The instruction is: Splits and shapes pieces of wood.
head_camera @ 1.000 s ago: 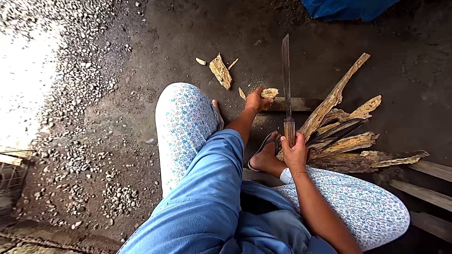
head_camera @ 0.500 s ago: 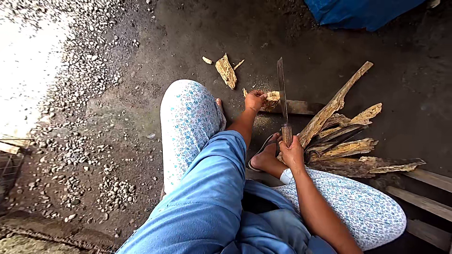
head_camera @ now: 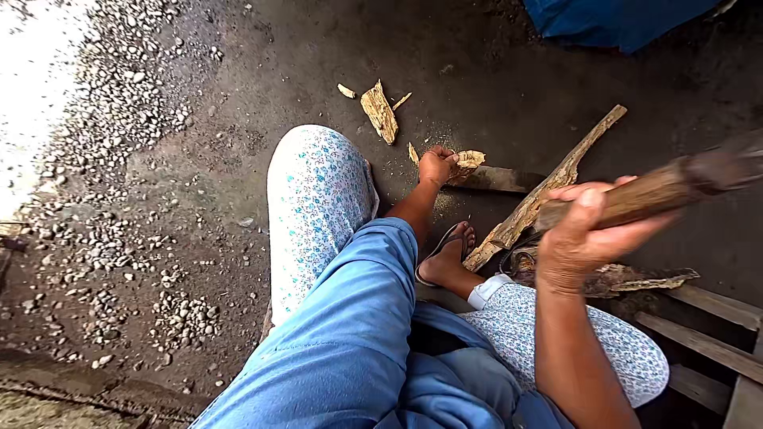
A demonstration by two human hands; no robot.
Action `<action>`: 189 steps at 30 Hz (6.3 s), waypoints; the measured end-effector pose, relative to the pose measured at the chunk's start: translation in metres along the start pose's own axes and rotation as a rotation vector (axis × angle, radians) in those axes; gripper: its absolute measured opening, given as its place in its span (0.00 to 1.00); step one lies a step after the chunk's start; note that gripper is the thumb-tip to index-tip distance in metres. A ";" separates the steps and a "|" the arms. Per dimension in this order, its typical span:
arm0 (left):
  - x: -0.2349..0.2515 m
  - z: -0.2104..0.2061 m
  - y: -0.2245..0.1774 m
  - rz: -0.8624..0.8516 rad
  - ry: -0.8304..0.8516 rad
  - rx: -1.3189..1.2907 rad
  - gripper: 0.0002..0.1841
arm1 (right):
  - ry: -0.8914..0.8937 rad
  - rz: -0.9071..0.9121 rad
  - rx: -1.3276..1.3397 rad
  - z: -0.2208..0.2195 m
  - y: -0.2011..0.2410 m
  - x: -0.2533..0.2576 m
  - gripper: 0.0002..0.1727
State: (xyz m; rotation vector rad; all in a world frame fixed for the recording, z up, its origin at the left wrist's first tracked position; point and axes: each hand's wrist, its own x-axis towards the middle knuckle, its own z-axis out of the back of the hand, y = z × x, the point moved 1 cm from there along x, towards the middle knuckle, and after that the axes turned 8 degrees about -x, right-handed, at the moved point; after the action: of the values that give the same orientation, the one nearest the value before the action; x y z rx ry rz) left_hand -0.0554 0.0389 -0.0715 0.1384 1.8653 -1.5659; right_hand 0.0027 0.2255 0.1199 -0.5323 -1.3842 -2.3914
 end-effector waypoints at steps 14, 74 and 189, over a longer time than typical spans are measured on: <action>-0.012 -0.007 -0.042 -0.074 -0.048 -0.300 0.18 | 0.579 -0.730 -0.458 0.008 -0.072 -0.055 0.26; -0.099 0.046 -0.079 -0.109 -0.111 0.314 0.19 | 0.818 -0.769 -0.696 -0.036 -0.086 -0.034 0.39; 0.024 -0.021 -0.020 0.183 -0.064 0.111 0.15 | 0.611 -0.606 -0.682 -0.054 -0.105 -0.048 0.35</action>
State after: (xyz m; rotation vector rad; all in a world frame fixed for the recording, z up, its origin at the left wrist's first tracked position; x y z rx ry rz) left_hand -0.0925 0.0446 -0.0679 0.2966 1.6679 -1.5287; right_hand -0.0116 0.2325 -0.0067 0.5453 -0.4741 -3.1028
